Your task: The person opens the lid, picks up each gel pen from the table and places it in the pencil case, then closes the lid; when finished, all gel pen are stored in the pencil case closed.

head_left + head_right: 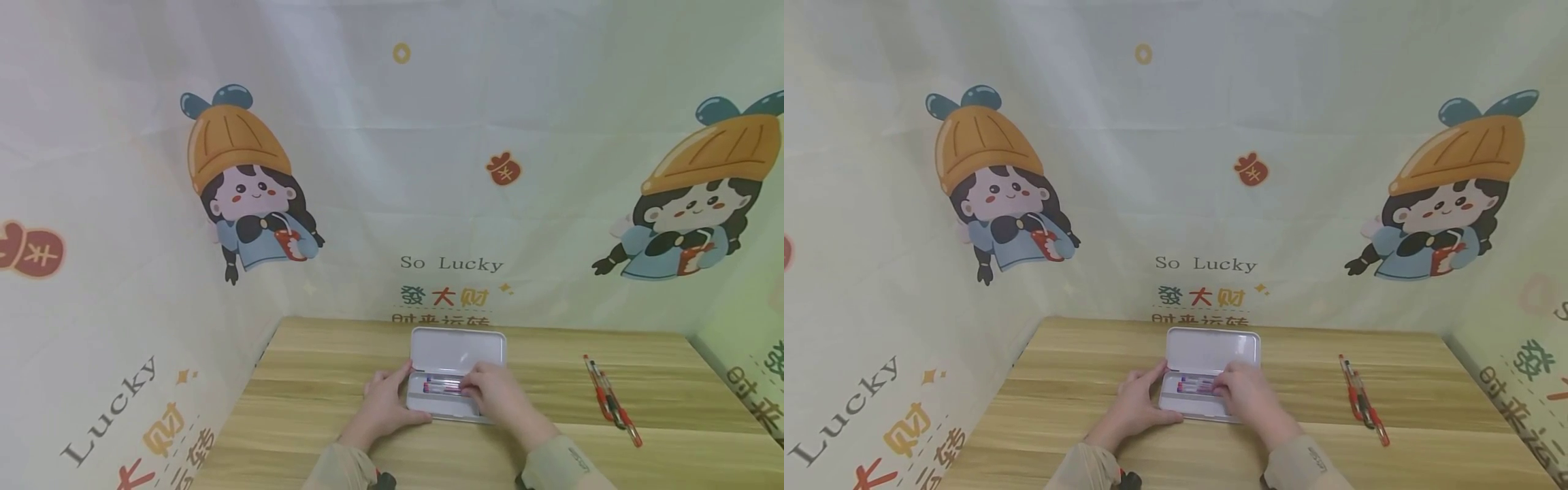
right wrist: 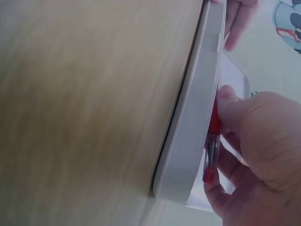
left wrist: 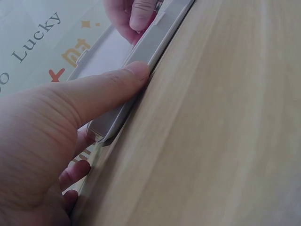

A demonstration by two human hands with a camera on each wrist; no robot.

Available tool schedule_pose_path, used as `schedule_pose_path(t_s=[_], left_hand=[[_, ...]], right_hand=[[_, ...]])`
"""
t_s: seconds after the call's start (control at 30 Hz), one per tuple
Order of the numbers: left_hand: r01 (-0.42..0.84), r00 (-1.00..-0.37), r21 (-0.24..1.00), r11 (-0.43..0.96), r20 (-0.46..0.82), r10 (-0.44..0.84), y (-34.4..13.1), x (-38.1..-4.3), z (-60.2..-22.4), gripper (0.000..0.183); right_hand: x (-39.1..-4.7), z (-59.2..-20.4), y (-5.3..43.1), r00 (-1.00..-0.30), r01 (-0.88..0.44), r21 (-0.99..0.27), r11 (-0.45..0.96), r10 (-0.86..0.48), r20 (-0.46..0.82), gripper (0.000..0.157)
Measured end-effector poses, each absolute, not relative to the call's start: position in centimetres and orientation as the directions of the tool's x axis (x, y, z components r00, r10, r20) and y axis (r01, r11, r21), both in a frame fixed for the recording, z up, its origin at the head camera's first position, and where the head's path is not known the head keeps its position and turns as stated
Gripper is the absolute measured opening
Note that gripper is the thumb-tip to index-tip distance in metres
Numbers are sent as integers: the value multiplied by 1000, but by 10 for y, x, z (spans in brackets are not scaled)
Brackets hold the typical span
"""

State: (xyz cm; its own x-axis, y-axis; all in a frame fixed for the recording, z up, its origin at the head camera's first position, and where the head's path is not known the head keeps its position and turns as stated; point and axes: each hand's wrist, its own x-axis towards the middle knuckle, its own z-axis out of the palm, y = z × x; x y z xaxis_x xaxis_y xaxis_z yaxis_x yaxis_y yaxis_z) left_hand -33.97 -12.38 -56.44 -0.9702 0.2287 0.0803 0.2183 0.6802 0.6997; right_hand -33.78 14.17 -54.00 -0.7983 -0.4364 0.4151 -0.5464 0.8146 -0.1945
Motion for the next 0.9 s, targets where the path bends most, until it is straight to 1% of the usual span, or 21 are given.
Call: schedule_pose_path(t_s=[0.2, 0.33, 0.4, 0.57, 0.67, 0.77, 0.9], left_hand=[[220, -970, 705, 674, 87, 226, -125, -341, -563, 123], [216, -971, 706, 675, 82, 225, -125, -341, -563, 124], [219, -970, 702, 677, 83, 228, -125, -340, -564, 124], [226, -969, 696, 682, 91, 229, -125, -340, -566, 123], [221, -970, 693, 686, 87, 225, -125, -341, -566, 124], [219, -971, 688, 692, 84, 224, -124, -340, -566, 124], [220, -971, 681, 698, 84, 223, -124, -340, -566, 124]], right_hand=[[-340, -543, 141, -783, -573, -194, 797, -461, 419, 5], [-338, -542, 140, -794, -555, -213, 804, -434, 426, 6], [-336, -540, 139, -815, -531, -251, 810, -406, 414, 7], [-332, -534, 137, -879, -448, -408, 796, -309, 362, 12], [-332, -532, 139, -902, -405, -479, 779, -254, 350, 16], [-333, -532, 145, -914, -370, -514, 774, -205, 350, 23], [-332, -530, 157, -912, -351, -526, 775, -155, 379, 32]])
